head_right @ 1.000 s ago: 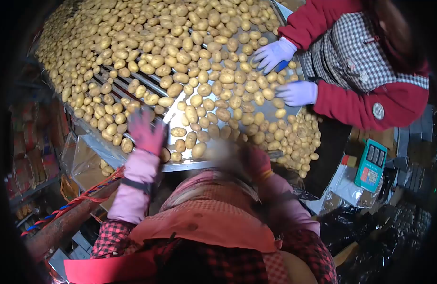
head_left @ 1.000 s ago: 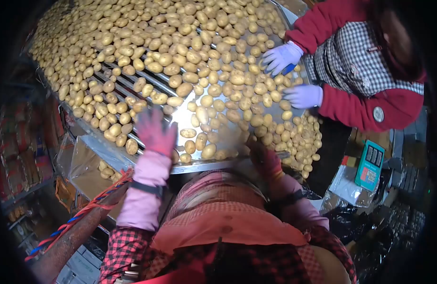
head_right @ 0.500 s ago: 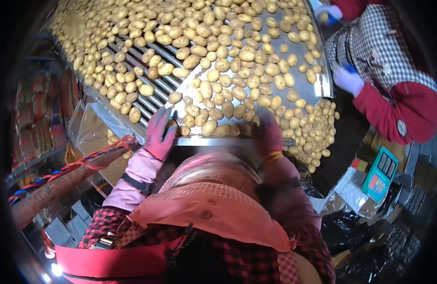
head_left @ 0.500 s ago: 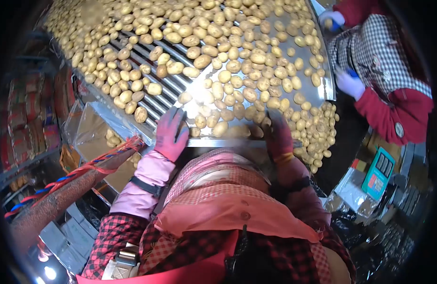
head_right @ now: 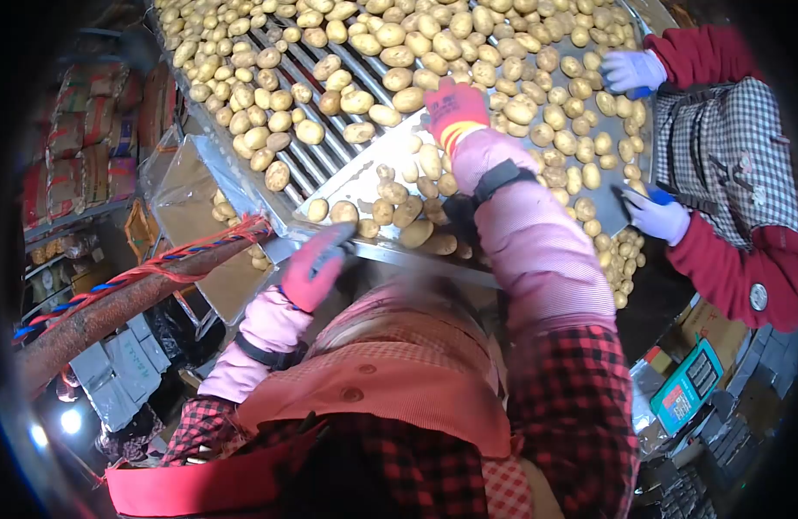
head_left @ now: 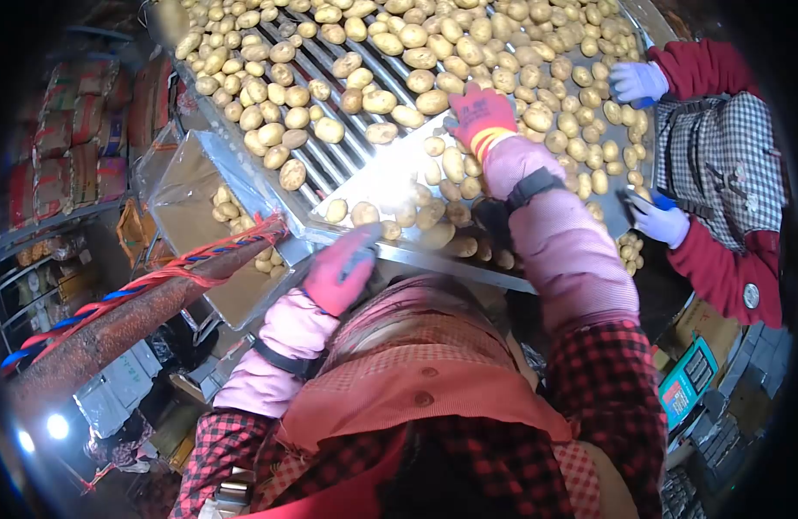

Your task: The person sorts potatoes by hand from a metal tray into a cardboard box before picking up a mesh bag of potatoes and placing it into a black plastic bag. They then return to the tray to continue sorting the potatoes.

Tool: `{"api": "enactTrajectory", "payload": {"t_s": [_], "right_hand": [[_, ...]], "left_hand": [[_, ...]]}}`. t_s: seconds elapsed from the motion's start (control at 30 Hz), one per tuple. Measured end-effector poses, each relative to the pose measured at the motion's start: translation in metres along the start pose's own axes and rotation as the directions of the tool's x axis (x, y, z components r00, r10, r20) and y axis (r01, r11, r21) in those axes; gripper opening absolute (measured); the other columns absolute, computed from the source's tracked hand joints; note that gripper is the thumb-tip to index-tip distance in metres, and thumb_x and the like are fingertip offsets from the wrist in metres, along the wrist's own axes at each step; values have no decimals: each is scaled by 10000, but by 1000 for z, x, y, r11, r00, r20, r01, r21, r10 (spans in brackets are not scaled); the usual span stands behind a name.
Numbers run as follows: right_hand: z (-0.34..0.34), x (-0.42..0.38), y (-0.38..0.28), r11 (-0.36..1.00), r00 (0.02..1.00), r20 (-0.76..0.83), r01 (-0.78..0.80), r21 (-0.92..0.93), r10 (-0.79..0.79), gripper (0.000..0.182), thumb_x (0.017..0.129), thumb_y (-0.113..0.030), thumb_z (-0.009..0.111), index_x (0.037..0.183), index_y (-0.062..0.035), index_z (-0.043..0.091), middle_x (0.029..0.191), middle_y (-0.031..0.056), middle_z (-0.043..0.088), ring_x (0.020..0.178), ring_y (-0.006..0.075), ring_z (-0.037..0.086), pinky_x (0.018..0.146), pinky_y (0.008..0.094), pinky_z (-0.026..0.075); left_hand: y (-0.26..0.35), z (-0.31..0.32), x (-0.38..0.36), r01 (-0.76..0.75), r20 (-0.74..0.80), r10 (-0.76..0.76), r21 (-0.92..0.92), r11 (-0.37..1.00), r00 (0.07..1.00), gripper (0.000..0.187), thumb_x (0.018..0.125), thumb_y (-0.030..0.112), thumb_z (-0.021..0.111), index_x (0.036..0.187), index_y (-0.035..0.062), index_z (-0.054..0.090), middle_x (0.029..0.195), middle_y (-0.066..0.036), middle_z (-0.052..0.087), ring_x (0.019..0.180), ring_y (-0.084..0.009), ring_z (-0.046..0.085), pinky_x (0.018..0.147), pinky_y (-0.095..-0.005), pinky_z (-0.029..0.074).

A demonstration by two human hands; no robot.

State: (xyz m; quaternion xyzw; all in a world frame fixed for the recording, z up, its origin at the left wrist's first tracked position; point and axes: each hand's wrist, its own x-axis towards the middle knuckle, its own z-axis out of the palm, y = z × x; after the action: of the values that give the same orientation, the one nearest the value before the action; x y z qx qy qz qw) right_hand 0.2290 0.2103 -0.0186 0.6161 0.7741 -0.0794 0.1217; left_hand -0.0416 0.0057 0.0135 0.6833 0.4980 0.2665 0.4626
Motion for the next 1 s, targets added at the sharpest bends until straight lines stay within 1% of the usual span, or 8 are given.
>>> {"api": "enactTrajectory", "payload": {"t_s": [0.1, 0.23, 0.3, 0.43, 0.6, 0.77, 0.83, 1.0], "right_hand": [[-2, 1, 4, 999, 994, 95, -52, -2, 51, 449, 833, -408, 677, 1220, -201, 585, 1204, 119, 537, 1145, 305, 572, 889, 460, 492], [19, -21, 22, 974, 980, 90, -189, 125, 178, 545, 804, -404, 680, 1295, -209, 544, 1296, 134, 514, 1151, 346, 569, 913, 472, 487], [74, -21, 59, 970, 979, -149, -106, 219, 141, 647, 740, -456, 713, 1313, -219, 527, 1280, 127, 551, 1173, 311, 558, 947, 457, 473], [39, -81, 22, 754, 853, -440, 86, 651, 282, 455, 737, -238, 754, 1140, -91, 605, 1098, 158, 596, 1042, 340, 583, 897, 425, 484], [32, -146, -46, 732, 863, -496, 399, 552, -97, 676, 751, -271, 738, 1365, -136, 489, 1362, 186, 475, 1250, 402, 454, 1026, 473, 395], [53, -114, -5, 887, 971, -234, 143, 438, -40, 619, 790, -338, 684, 1334, -99, 511, 1321, 216, 487, 1230, 413, 455, 1031, 512, 352], [46, -78, -13, 930, 745, -645, 95, 355, 170, 592, 770, -344, 690, 1281, -88, 532, 1224, 206, 536, 1178, 406, 478, 1013, 519, 352], [-23, 54, -137, 855, 692, -618, 516, 63, -372, 418, 795, -360, 684, 1131, -119, 619, 1152, 119, 570, 1135, 324, 530, 943, 474, 406]], "left_hand": [[20, 22, 31, -65, 272, 113, -179, 982, 956, 478, 948, 149, 547, 1395, 5, 460, 1246, -183, 617, 1170, -270, 585, 1012, -361, 436], [-33, 36, 81, 554, 305, -474, -283, 783, 826, 671, 919, 210, 636, 1473, 16, 310, 1299, -152, 550, 1186, -233, 537, 1021, -345, 412], [-35, 22, 78, 151, -18, -178, -448, 881, 984, 655, 938, 248, 611, 1467, 1, 316, 1283, -116, 538, 1118, -211, 563, 978, -337, 439], [-20, 23, 65, 411, 406, -282, -911, -45, 869, 501, 979, 277, 558, 1413, 73, 410, 1333, -159, 514, 1179, -315, 543, 1037, -410, 437], [-12, 29, 64, 322, 389, -122, -504, 802, 913, 433, 1022, 281, 424, 1410, 89, 407, 1339, -172, 514, 1221, -304, 528, 1075, -424, 406], [-2, -3, 34, 252, 331, -96, -468, 847, 939, 508, 1036, 351, 332, 1429, 31, 368, 1416, -189, 462, 1291, -300, 478, 1132, -430, 327], [-20, -3, 19, 229, 294, -28, -676, 701, 955, 512, 1024, 363, 351, 1396, 19, 419, 1396, -181, 490, 1279, -287, 490, 1119, -411, 340], [-34, 6, 17, 112, 147, 4, -772, 626, 989, 369, 951, 272, 488, 1195, 19, 600, 1155, -156, 623, 1095, -287, 587, 977, -383, 445]]}}
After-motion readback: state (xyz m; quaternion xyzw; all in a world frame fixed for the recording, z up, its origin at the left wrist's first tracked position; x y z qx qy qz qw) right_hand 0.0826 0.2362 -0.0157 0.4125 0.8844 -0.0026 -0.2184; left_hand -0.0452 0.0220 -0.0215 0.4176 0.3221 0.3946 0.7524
